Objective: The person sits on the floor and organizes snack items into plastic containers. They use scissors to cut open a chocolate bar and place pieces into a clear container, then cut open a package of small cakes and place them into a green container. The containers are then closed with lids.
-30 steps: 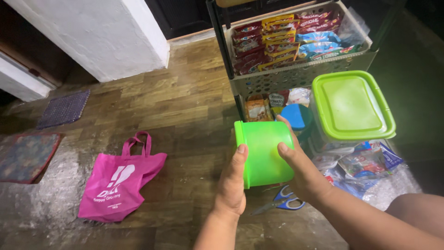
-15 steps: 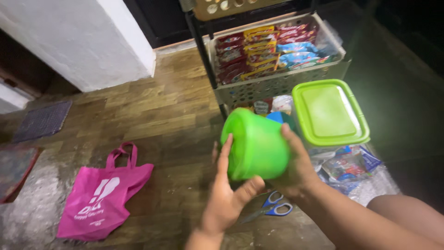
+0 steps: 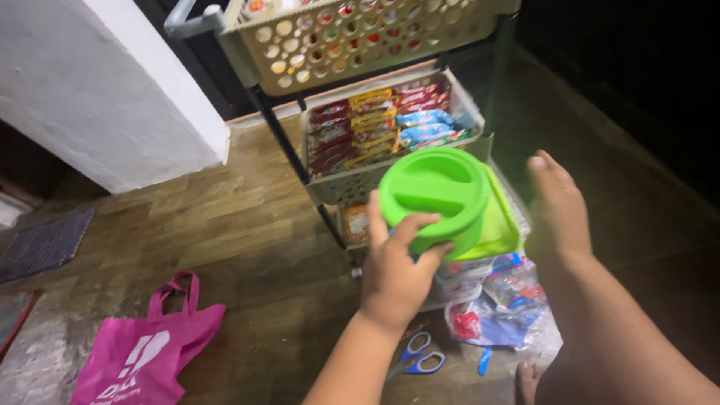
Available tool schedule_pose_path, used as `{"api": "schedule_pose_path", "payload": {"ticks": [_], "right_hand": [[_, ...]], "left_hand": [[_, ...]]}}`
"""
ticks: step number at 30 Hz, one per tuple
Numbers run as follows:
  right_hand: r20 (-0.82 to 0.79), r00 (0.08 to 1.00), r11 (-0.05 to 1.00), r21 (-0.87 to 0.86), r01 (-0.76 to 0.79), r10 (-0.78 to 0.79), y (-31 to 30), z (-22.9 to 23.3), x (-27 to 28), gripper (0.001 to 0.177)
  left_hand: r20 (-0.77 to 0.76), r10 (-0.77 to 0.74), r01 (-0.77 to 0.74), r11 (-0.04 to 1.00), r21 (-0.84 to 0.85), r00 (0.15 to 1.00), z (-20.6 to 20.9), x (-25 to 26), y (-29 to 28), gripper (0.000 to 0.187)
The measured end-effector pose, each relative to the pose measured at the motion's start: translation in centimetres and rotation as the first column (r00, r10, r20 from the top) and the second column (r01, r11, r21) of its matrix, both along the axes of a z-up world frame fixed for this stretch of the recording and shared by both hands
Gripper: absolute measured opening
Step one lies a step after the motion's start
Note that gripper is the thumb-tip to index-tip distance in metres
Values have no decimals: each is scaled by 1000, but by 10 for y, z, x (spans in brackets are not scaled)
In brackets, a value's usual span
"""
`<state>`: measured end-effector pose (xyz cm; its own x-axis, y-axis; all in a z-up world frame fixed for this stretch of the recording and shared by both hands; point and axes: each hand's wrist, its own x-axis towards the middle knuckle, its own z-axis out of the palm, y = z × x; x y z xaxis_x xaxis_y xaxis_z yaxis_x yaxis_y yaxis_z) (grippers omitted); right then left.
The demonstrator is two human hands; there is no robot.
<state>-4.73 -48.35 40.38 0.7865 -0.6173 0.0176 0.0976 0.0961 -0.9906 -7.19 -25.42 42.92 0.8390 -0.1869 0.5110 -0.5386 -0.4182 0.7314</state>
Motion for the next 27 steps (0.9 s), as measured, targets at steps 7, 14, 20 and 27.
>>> {"api": "schedule_pose_path", "payload": {"ticks": [7,14,20,27], "right_hand": [[-347,914,883,469,-24,209,-47,-31,16,79],[-299,894,783,615,-87,335,-42,-29,17,83],[-281,895,753,653,-86,346,-36,-24,9,81],[15,996,940,329,-93,93,-29,-40,15,73]], "left_hand": [[28,-19,15,992,126,999,-22,38,-67,38],[56,-4,-3,991,134,998,-47,43,-66,42],[-36,-6,12,982,188,999,-49,37,-62,71],[-118,82,-52,970,237,990,-47,31,-54,105]]}}
